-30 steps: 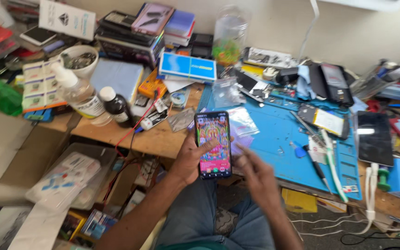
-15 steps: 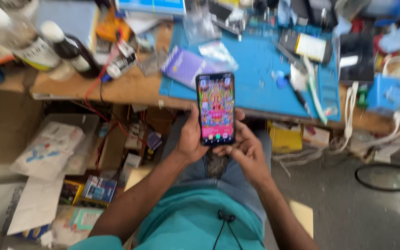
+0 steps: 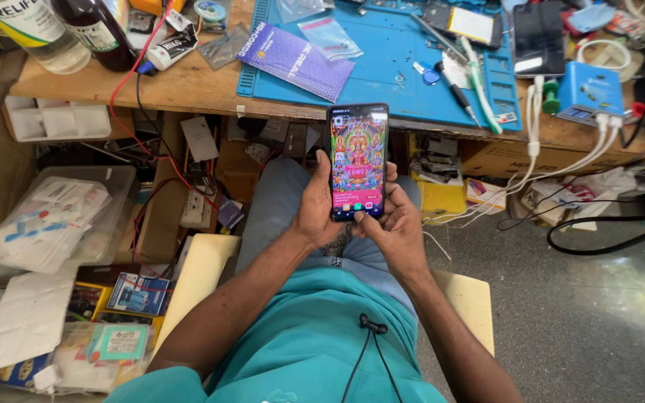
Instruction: The person retrieves a small part from a plastic bag, then uses a metal tool to pry open the back of a blue smartphone. After reassembling the device, they test the touchscreen by swiping and tapping the screen.
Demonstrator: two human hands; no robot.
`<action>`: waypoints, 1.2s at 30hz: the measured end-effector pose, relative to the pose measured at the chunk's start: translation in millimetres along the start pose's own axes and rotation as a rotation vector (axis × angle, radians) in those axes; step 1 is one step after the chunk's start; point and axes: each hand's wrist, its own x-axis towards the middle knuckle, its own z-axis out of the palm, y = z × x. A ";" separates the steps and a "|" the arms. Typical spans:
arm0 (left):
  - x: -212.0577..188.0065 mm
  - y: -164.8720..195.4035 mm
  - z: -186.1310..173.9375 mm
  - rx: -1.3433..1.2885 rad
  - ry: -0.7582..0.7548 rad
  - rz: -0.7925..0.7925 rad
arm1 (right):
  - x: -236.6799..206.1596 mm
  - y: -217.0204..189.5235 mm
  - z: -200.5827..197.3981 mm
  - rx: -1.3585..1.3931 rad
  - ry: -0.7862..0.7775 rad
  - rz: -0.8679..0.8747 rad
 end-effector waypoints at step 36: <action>-61.4 -78.7 3.6 -0.022 -0.012 -0.065 | -69.9 -49.8 -42.8 -1.249 0.238 -0.684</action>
